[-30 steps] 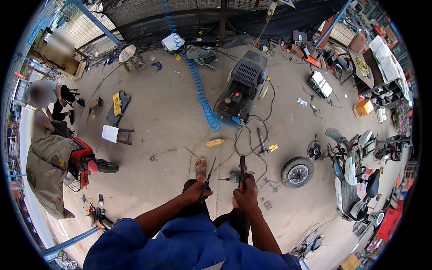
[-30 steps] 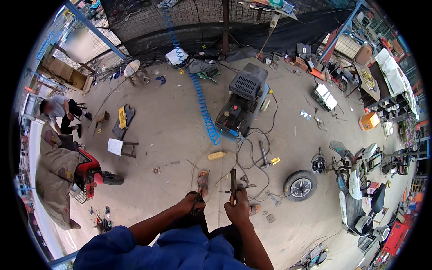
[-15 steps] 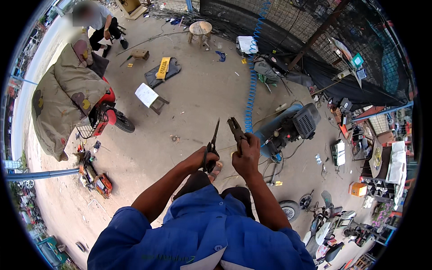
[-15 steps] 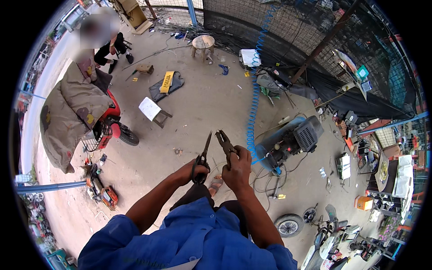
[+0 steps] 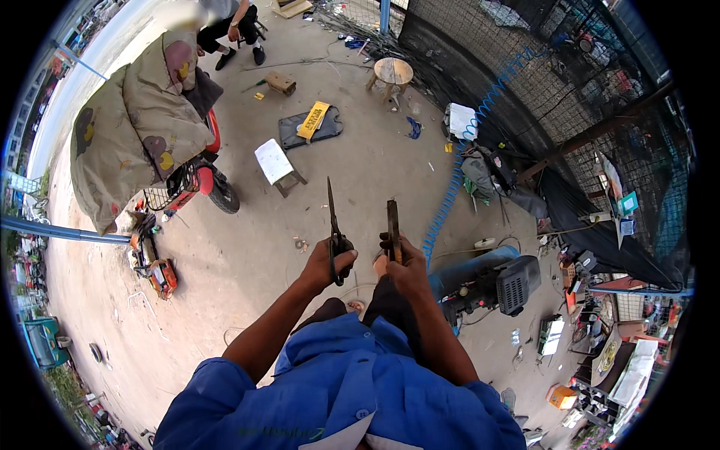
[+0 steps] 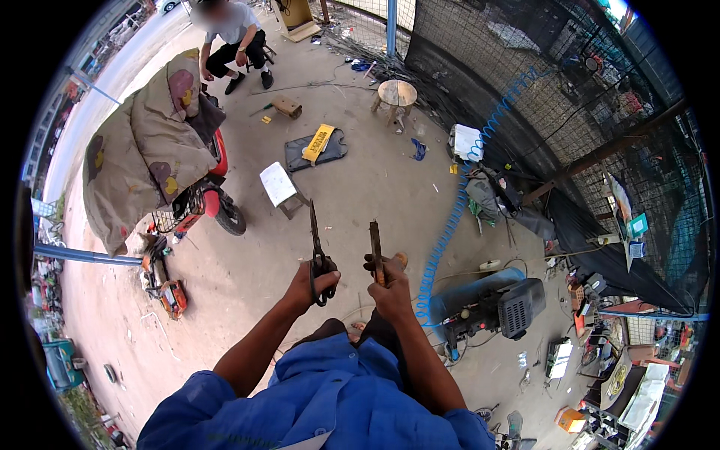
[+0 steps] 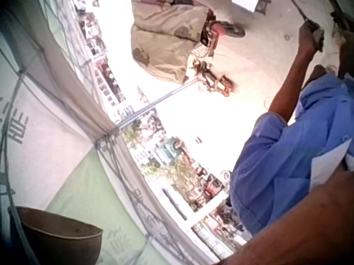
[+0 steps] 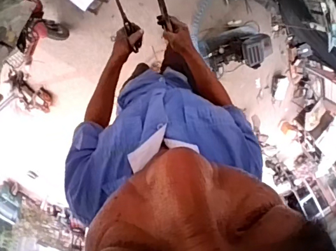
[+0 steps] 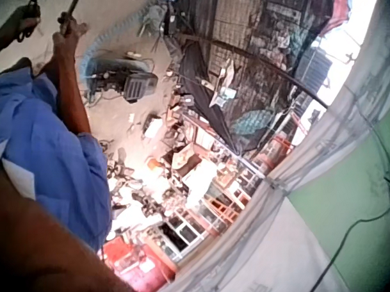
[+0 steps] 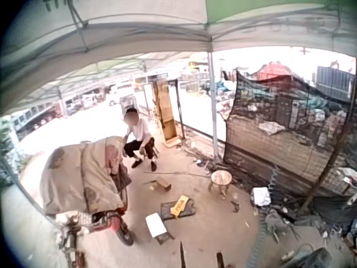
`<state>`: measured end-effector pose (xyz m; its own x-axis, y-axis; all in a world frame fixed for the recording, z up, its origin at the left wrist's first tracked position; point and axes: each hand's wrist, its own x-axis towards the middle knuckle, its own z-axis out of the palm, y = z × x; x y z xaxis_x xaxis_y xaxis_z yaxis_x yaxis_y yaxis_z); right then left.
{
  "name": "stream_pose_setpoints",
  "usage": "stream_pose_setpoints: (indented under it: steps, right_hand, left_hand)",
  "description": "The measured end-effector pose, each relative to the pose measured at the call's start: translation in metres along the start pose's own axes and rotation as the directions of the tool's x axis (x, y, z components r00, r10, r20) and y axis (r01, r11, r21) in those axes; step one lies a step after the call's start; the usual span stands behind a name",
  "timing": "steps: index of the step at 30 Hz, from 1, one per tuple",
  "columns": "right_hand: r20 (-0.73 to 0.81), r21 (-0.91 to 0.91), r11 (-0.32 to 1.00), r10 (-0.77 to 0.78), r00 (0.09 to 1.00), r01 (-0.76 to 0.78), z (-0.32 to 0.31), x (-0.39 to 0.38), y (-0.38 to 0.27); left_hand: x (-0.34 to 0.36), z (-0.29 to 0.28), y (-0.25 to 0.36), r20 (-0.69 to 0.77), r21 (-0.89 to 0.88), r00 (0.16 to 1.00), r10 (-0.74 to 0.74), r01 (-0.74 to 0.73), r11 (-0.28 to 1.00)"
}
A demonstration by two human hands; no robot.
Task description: The person works on the battery compartment of a red electric scooter. They use pliers to adjust or cut wires connected to the batteries while another person sits nearby observing.
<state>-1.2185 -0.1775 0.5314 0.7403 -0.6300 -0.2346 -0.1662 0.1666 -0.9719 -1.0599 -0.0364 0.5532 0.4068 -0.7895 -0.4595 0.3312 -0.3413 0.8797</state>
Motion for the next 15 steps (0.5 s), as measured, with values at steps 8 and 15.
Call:
stream_pose_setpoints:
  steps: [8,15]
  right_hand:
    - [0.109,0.292,0.93,0.199,0.974,-0.223,-0.055,0.105,-0.02]
    - [0.06,0.258,0.941,0.209,0.976,-0.218,-0.074,0.197,-0.068]
  left_hand:
    - [0.127,0.031,0.035,-0.107,0.07,0.988,0.112,-0.105,0.992]
    - [0.186,0.052,0.061,0.05,-0.038,0.998,-0.036,0.038,0.999]
